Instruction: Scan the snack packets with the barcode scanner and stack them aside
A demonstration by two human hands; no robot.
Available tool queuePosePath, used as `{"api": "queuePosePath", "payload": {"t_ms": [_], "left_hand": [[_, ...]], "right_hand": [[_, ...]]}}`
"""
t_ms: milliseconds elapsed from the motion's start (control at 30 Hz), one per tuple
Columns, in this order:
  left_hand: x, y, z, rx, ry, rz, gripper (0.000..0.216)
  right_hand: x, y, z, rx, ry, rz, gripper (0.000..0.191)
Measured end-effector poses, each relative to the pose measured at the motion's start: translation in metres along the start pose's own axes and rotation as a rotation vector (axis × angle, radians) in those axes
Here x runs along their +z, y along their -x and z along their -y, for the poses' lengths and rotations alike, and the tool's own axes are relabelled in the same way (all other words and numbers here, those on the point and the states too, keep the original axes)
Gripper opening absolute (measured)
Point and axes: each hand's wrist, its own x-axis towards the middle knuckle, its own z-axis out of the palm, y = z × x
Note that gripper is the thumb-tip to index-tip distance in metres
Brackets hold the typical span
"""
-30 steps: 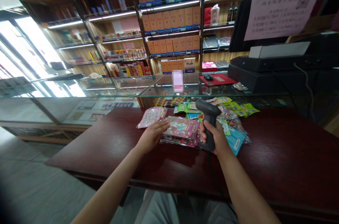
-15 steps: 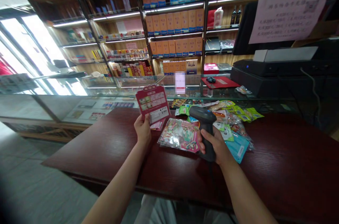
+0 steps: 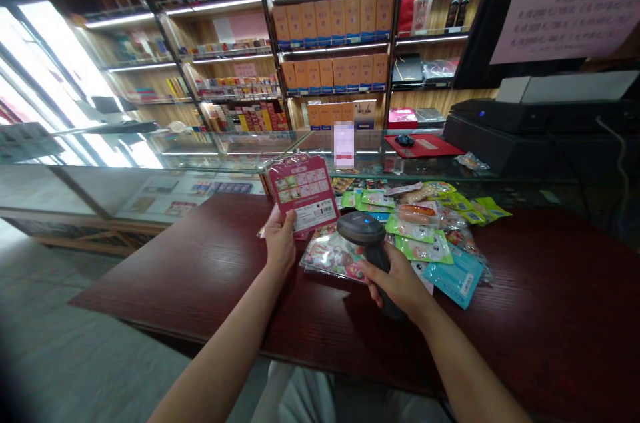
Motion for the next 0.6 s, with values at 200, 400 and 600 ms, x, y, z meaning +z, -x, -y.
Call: {"api": "queuePosePath", "payload": {"t_ms": [200, 400, 600], "left_hand": [[0.002, 0.0016, -0.0008, 0.002, 0.008, -0.013, 0.031], [0.0017, 0.0012, -0.0014, -0.008, 0.046, 0.003, 0.038], [-0.0017, -0.0002, 0.0008, 0.004, 0.029, -0.027, 0.034]], "right_hand": [[-0.0019, -0.0002, -0.0002, 0.004, 0.001, -0.015, 0.038], [-0.0017, 0.0001, 0.0045, 0.008, -0.057, -0.039, 0.038], [-0.0027, 0.0001, 0.0086, -0.013, -0.088, -0.065, 0.035]]}}
